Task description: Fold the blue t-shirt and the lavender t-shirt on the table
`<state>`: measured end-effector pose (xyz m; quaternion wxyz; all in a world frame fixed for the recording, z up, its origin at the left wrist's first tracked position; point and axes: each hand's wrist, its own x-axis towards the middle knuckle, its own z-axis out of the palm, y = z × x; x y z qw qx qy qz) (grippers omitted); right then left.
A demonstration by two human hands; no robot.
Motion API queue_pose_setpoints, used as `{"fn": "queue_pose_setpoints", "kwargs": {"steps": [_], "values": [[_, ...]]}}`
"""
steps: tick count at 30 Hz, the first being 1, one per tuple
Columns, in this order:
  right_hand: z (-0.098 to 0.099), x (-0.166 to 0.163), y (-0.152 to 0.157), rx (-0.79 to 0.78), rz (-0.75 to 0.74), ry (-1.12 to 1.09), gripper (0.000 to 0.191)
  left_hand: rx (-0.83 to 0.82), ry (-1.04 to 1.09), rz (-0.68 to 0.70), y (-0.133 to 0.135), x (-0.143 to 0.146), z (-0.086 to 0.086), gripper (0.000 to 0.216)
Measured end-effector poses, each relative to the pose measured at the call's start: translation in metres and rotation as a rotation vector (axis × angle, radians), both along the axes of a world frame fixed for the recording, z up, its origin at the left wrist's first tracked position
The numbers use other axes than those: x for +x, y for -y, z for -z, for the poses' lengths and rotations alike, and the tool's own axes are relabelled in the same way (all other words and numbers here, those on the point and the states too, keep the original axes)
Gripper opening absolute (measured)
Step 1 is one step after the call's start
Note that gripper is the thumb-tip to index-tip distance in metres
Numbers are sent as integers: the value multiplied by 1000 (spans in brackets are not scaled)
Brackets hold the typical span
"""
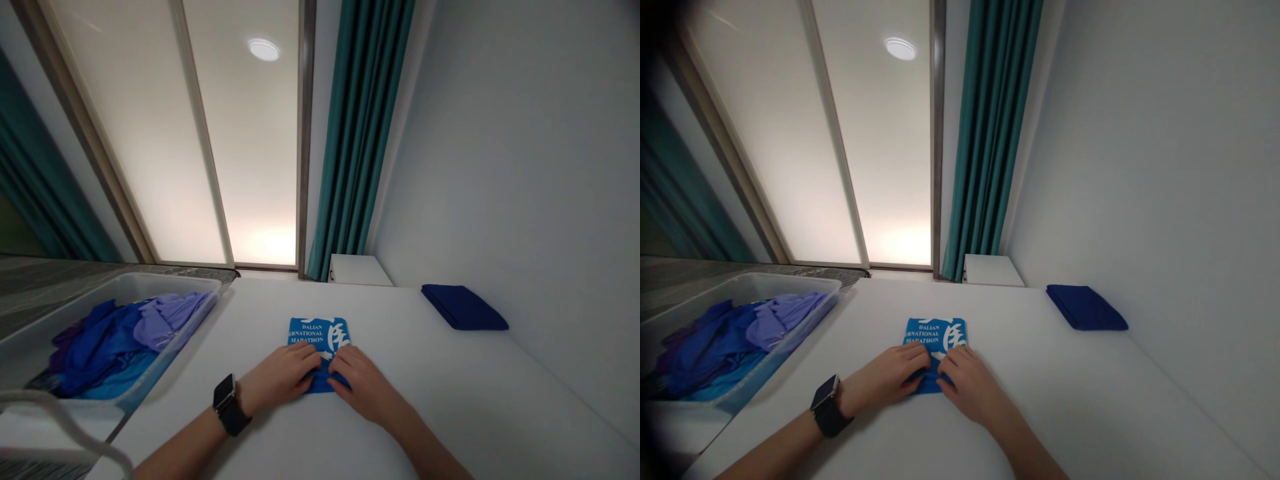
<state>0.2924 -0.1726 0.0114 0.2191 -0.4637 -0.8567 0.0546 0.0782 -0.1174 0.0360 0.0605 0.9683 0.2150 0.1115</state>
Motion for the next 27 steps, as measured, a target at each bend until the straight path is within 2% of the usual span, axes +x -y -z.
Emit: {"fn": "queue_pose_setpoints", "kwargs": {"steps": [15, 20, 24, 27], "values": [[7, -10, -3, 134, 31, 210, 9, -50, 81, -30, 3, -9, 16, 12], [11, -11, -5, 153, 13, 276, 15, -141, 93, -37, 5, -15, 15, 27], [11, -5, -2, 80, -42, 203, 21, -258, 145, 2, 10, -24, 12, 33], [6, 3, 5, 7, -55, 69, 24, -323, 210, 42, 14, -36, 8, 18]]}}
